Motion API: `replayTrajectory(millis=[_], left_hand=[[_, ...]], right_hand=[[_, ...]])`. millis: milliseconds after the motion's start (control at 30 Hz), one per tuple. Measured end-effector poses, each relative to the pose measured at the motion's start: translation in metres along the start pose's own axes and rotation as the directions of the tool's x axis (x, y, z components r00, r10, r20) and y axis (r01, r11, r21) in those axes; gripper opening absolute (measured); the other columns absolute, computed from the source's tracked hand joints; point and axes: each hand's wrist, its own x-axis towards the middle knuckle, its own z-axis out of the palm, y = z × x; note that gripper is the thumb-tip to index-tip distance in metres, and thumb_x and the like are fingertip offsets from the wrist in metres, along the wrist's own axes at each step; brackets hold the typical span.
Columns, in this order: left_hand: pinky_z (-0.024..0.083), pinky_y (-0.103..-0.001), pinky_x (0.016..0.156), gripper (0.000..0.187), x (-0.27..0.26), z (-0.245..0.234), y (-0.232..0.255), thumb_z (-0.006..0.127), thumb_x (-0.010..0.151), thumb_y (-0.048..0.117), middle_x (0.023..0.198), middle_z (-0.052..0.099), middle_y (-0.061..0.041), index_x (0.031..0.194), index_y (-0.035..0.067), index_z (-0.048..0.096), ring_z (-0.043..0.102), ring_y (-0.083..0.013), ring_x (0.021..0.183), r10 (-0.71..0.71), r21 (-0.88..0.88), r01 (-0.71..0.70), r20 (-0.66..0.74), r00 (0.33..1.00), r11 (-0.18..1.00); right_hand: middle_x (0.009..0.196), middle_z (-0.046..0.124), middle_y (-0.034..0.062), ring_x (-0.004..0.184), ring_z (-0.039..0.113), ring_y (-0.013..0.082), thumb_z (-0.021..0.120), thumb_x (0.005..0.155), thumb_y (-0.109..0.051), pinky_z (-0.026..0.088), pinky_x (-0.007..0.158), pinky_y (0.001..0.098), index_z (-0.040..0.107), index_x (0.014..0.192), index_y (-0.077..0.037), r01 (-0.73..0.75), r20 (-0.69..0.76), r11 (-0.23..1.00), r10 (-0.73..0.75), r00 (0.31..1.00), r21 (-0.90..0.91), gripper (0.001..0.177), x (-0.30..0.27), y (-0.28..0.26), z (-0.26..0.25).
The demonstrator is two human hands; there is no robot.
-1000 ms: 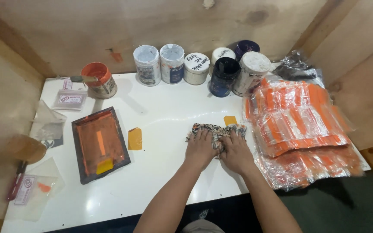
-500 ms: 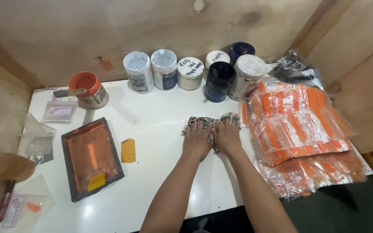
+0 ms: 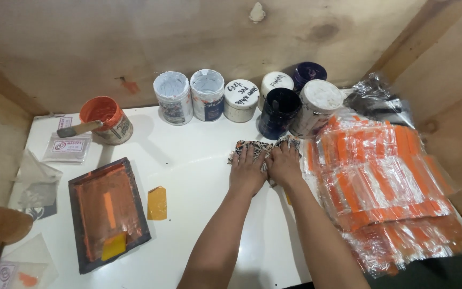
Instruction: The person uses a patterned cloth to wipe a white table surface, cleaning around several small orange strips and a rectangular tray. The person then gathers the orange strips and places them into a plastic bag before continuing to wipe the table.
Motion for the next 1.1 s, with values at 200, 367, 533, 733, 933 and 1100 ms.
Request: replayTrajectory(millis=[200, 367, 533, 733, 933, 1100], left_hand=[[-0.006, -0.048, 0.129, 0.065, 0.021, -0.003, -0.011, 0.037, 0.106, 0.042, 0.176, 0.004, -0.01, 0.167, 0.027, 0.018, -0.002, -0.0297, 0.162, 0.006, 0.008, -0.006, 0.008, 1.0, 1.0], [-0.003, -0.047, 0.13, 0.065, 0.009, -0.02, -0.031, 0.037, 0.106, 0.033, 0.176, 0.005, -0.01, 0.167, 0.027, 0.017, 0.0, -0.0292, 0.162, -0.038, 0.051, 0.037, 0.004, 0.999, 0.998], [-0.004, -0.047, 0.129, 0.065, -0.016, -0.037, -0.086, 0.038, 0.105, 0.035, 0.176, 0.005, -0.01, 0.167, 0.028, 0.019, -0.001, -0.0288, 0.162, -0.16, 0.1, 0.163, -0.037, 0.986, 0.982], [-0.001, -0.047, 0.129, 0.066, -0.049, -0.046, -0.137, 0.04, 0.105, 0.034, 0.176, 0.004, -0.011, 0.167, 0.029, 0.019, 0.0, -0.0295, 0.162, -0.31, 0.049, 0.316, -0.107, 0.945, 0.947], [-0.001, -0.048, 0.129, 0.068, -0.086, -0.045, -0.148, 0.041, 0.105, 0.036, 0.175, 0.002, -0.013, 0.167, 0.028, 0.017, -0.002, -0.0316, 0.161, -0.413, -0.01, 0.415, -0.112, 0.904, 0.91], [0.003, -0.051, 0.129, 0.068, -0.104, -0.034, -0.146, 0.044, 0.104, 0.036, 0.173, 0.008, -0.019, 0.166, 0.025, 0.02, 0.001, -0.0352, 0.161, -0.431, -0.037, 0.43, -0.149, 0.89, 0.902]], right_hand=[[0.144, 0.047, 0.0214, 0.149, 0.028, 0.0483, 0.049, 0.102, -0.045, 0.024, 0.122, 0.0576, 0.062, 0.105, -0.013, -0.048, 0.013, 0.998, 0.049, 0.999, -0.043, 0.035, 0.017, -0.003, 0.006], [0.15, 0.042, 0.0262, 0.149, 0.025, 0.0519, 0.043, 0.104, -0.049, 0.022, 0.122, 0.0593, 0.058, 0.113, -0.012, -0.068, 0.074, 0.992, 0.076, 0.994, -0.102, 0.04, 0.008, -0.045, 0.006], [0.156, 0.035, 0.0322, 0.149, 0.024, 0.0555, 0.037, 0.105, -0.051, 0.019, 0.122, 0.0597, 0.054, 0.118, -0.01, 0.038, 0.154, 0.995, -0.024, 0.988, -0.089, 0.046, -0.007, -0.132, -0.006], [0.16, 0.028, 0.0304, 0.15, 0.022, 0.0546, 0.035, 0.107, -0.047, 0.019, 0.122, 0.0577, 0.051, 0.127, -0.01, 0.167, 0.219, 0.979, -0.139, 0.966, -0.113, 0.045, -0.014, -0.204, -0.005], [0.16, 0.031, 0.0259, 0.151, 0.022, 0.0522, 0.037, 0.106, -0.045, 0.02, 0.124, 0.0572, 0.053, 0.124, -0.012, 0.254, 0.246, 0.966, -0.236, 0.94, -0.045, 0.041, -0.021, -0.222, 0.009], [0.151, 0.041, 0.0219, 0.15, 0.028, 0.0504, 0.041, 0.103, -0.048, 0.026, 0.123, 0.0556, 0.056, 0.119, -0.014, 0.324, 0.213, 0.946, -0.312, 0.926, -0.022, 0.04, -0.032, -0.219, 0.02]])
